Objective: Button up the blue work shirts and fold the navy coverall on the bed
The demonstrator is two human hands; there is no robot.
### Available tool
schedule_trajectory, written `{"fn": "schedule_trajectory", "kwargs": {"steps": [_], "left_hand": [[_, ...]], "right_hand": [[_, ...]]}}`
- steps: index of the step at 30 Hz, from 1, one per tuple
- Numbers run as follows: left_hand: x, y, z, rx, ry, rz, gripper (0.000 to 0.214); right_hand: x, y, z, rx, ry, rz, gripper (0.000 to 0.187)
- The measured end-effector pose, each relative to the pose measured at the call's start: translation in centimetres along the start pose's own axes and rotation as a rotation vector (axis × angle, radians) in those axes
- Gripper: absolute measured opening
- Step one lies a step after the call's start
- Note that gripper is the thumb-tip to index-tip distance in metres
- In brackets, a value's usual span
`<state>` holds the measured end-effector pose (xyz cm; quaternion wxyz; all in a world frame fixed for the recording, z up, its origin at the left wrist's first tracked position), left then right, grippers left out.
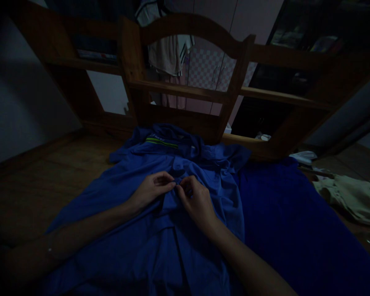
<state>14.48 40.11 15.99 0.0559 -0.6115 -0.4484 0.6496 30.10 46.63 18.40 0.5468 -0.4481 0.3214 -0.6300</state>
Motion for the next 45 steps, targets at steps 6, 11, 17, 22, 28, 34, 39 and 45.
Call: {"fn": "schedule_trajectory", "kwargs": {"steps": [6, 11, 17, 22, 28, 34, 39, 45], "left_hand": [[-0.41, 0.12, -0.12, 0.031, -0.006, 0.015, 0.028], [-0.71, 0.17, -0.12, 0.001, -0.011, 0.056, 0.027], [-0.8, 0.08, -0.12, -0.017, -0.022, 0.093, 0.028], [-0.68, -0.04, -0.15, -0.025, 0.001, 0.138, 0.029], [-0.1, -0.1, 0.0, -0.005, 0.093, 0.175, 0.03], [-0.21, 0.15, -0.04, -0.007, 0.166, 0.327, 0.032], [-0.17, 0.11, -0.02, 0.015, 0.185, 0.367, 0.035], [-0.17, 0.1, 0.08, 0.02, 0.133, 0.195, 0.035]], "right_hand": [[-0.4, 0.03, -0.19, -0.03, 0.05, 0.049, 0.008], [-0.4, 0.16, -0.21, -0.008, 0.074, 0.092, 0.008], [-0.2, 0.12, -0.15, 0.005, 0.061, 0.075, 0.006], [-0.06, 0.02, -0.15, 0.01, 0.046, 0.058, 0.006], [0.21, 0.01, -0.1, 0.019, 0.013, 0.066, 0.005], [0.48, -0.17, 0.07, 0.024, -0.018, 0.051, 0.009], [0.46, -0.32, 0.11, 0.018, -0.026, 0.046, 0.011], [0.23, -0.25, 0.12, 0.01, -0.033, 0.032, 0.012]]}}
Point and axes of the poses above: each hand's wrist, its own y-axis away from the middle knuckle, its own z-axis out of the back of the hand, x = y × z, the point moved 2 cm from there along -y, towards the middle knuckle, and after that the axes turned 10 degrees about -x, right-handed, at the moved point
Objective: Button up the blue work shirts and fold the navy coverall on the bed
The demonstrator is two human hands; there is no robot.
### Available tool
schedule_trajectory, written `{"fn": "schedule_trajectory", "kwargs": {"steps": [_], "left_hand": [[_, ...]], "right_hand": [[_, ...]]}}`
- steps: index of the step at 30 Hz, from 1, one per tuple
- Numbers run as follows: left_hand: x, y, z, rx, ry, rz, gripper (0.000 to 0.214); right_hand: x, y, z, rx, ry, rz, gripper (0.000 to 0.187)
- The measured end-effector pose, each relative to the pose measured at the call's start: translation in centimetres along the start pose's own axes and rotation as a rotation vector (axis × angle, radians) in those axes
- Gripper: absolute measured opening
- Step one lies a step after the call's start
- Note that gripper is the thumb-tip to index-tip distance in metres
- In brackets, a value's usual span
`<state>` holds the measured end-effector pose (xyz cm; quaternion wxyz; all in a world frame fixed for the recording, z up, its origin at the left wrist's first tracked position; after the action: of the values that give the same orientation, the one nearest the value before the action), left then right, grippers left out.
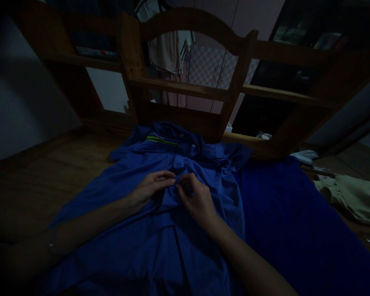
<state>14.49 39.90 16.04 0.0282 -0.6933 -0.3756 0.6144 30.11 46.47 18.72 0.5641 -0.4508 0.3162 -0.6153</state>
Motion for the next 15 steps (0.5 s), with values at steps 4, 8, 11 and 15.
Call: {"fn": "schedule_trajectory", "kwargs": {"steps": [4, 8, 11, 15], "left_hand": [[-0.46, 0.11, -0.17, 0.034, -0.089, -0.144, 0.032], [-0.66, 0.28, -0.4, 0.092, -0.148, -0.236, 0.032], [-0.72, 0.42, -0.46, 0.101, -0.164, -0.263, 0.031], [-0.84, 0.42, -0.43, 0.093, -0.167, -0.275, 0.028]], "right_hand": [[0.09, 0.03, 0.32, -0.002, 0.014, -0.009, 0.01], [0.27, 0.08, 0.57, 0.014, 0.018, -0.02, 0.01], [0.32, 0.12, 0.58, -0.006, 0.006, -0.029, 0.011], [0.16, 0.09, 0.54, -0.013, -0.01, -0.071, 0.015]]}}
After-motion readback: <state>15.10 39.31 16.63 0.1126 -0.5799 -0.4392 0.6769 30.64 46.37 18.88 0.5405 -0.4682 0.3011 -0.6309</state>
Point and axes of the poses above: each hand's wrist, its own y-axis away from the middle knuckle, its own z-axis out of the back of the hand, x = y × z, the point moved 2 cm from there along -y, towards the middle knuckle, and after that the axes turned 10 degrees about -x, right-handed, at the moved point
